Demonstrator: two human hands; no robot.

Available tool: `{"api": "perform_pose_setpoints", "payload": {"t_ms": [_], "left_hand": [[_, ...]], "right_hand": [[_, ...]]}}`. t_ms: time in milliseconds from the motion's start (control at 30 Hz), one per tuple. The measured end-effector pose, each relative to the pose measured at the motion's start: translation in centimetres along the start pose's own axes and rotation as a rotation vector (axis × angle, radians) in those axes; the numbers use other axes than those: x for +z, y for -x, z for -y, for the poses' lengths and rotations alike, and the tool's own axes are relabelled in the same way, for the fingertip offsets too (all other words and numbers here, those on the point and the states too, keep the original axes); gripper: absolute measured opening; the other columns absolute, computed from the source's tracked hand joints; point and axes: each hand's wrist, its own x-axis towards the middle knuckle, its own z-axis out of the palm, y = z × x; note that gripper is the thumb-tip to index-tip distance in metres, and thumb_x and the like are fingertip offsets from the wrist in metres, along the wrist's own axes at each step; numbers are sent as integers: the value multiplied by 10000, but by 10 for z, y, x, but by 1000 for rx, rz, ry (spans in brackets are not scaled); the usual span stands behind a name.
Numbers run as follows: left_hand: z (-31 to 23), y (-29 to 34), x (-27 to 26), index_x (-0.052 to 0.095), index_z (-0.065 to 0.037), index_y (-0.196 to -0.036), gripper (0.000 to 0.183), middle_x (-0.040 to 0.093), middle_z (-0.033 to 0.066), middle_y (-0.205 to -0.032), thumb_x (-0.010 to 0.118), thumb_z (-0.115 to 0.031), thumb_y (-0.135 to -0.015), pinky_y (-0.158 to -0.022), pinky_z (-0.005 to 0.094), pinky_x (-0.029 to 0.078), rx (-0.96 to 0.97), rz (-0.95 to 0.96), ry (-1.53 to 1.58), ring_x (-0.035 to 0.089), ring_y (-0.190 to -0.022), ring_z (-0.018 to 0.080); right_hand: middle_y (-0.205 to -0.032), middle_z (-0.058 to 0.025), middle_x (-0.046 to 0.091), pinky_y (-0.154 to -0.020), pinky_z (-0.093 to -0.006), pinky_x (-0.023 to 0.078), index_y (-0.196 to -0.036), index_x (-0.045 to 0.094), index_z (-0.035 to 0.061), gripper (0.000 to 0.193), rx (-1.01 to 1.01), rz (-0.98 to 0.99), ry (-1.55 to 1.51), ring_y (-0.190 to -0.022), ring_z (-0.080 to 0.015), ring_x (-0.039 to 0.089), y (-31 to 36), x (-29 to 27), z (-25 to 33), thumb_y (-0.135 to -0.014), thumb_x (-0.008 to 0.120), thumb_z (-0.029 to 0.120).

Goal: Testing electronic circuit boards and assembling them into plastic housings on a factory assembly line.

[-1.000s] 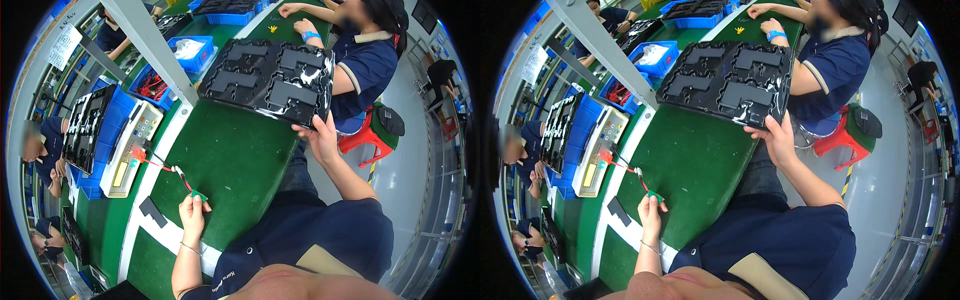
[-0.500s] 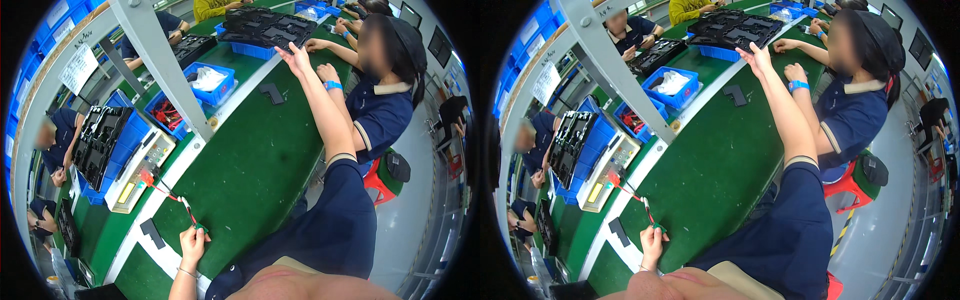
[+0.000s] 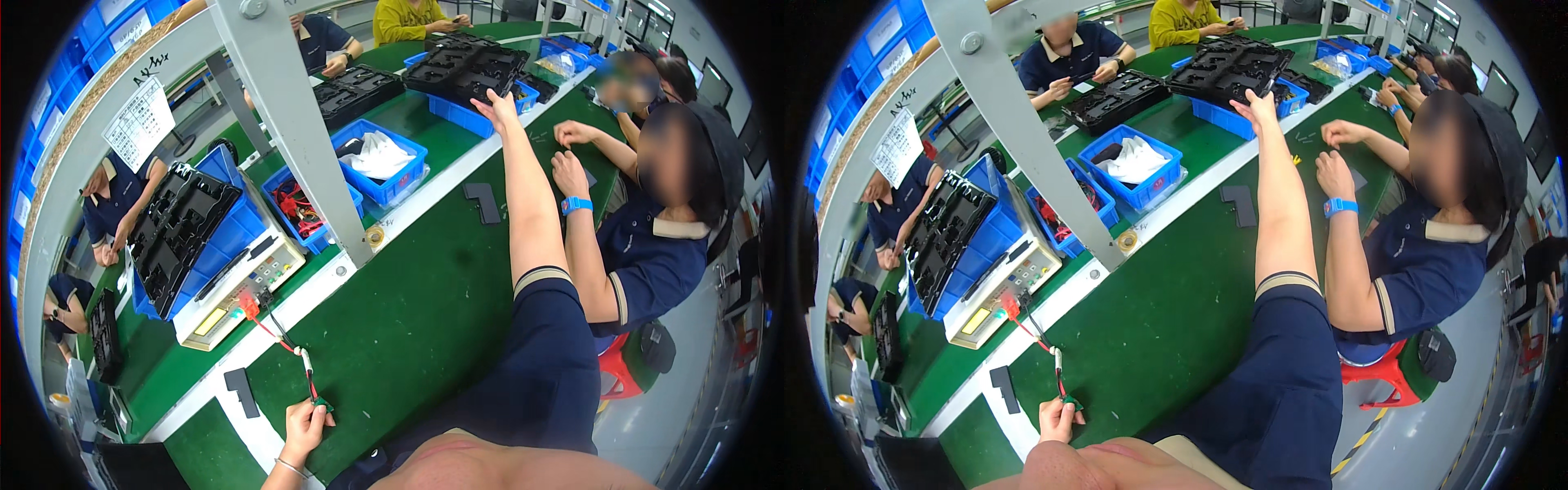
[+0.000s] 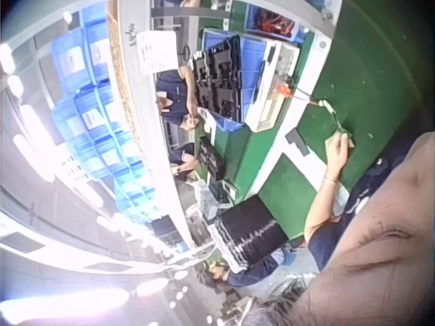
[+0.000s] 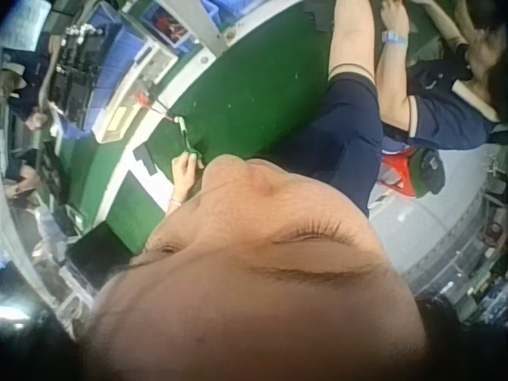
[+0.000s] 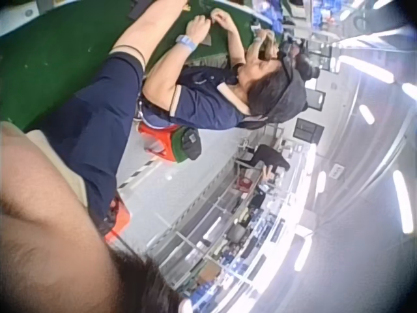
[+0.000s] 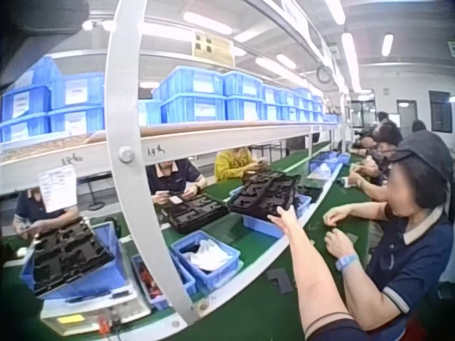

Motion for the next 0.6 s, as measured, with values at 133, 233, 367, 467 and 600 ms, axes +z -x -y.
{"api": "perform_pose_setpoints", "payload": {"t_ms": [133, 233, 367, 467, 600], "left_hand": [[3, 0, 0, 509, -8, -600, 225, 545, 51, -509, 442, -62, -808, -447, 253, 411, -10, -10, -11, 528, -444, 154], [3, 0, -1, 502, -3, -593, 237, 543, 55, -507, 439, -66, -812, -439, 257, 403, -41, -20, -20, 524, -440, 159], [2, -1, 0, 489, 4, -589, 243, 537, 60, -501, 434, -60, -817, -431, 257, 395, -37, -42, -25, 517, -431, 160], [-1, -2, 6, 483, 8, -589, 243, 534, 63, -496, 433, -56, -818, -429, 256, 393, -32, -80, -31, 513, -425, 159], [0, -3, 9, 479, 15, -590, 243, 531, 69, -489, 434, -58, -818, -423, 256, 390, -23, -68, -19, 509, -419, 160]], "right_hand": [[-1003, -191, 526, -603, -349, 530, -1084, 342, 18, 276, 72, 67, 15, -780, -341, 601, -17, -10, 1, -843, 467, 65], [-1012, -196, 510, -648, -380, 537, -1083, 346, -1, 272, 111, 24, -33, -802, -365, 586, -25, -10, -6, -846, 465, 61], [-909, -177, 563, -654, -343, 542, -981, 438, -67, 224, 192, -45, -29, -784, -321, 596, -38, -18, -6, -831, 512, 81], [-861, -170, 592, -605, -301, 534, -943, 476, -62, 251, 308, -148, 59, -769, -278, 606, -50, -37, -4, -810, 556, 134], [-926, -187, 590, -605, -318, 508, -918, 516, -58, 393, 277, -256, 745, -725, -250, 606, -49, -52, -1, -763, 615, 290]]}}
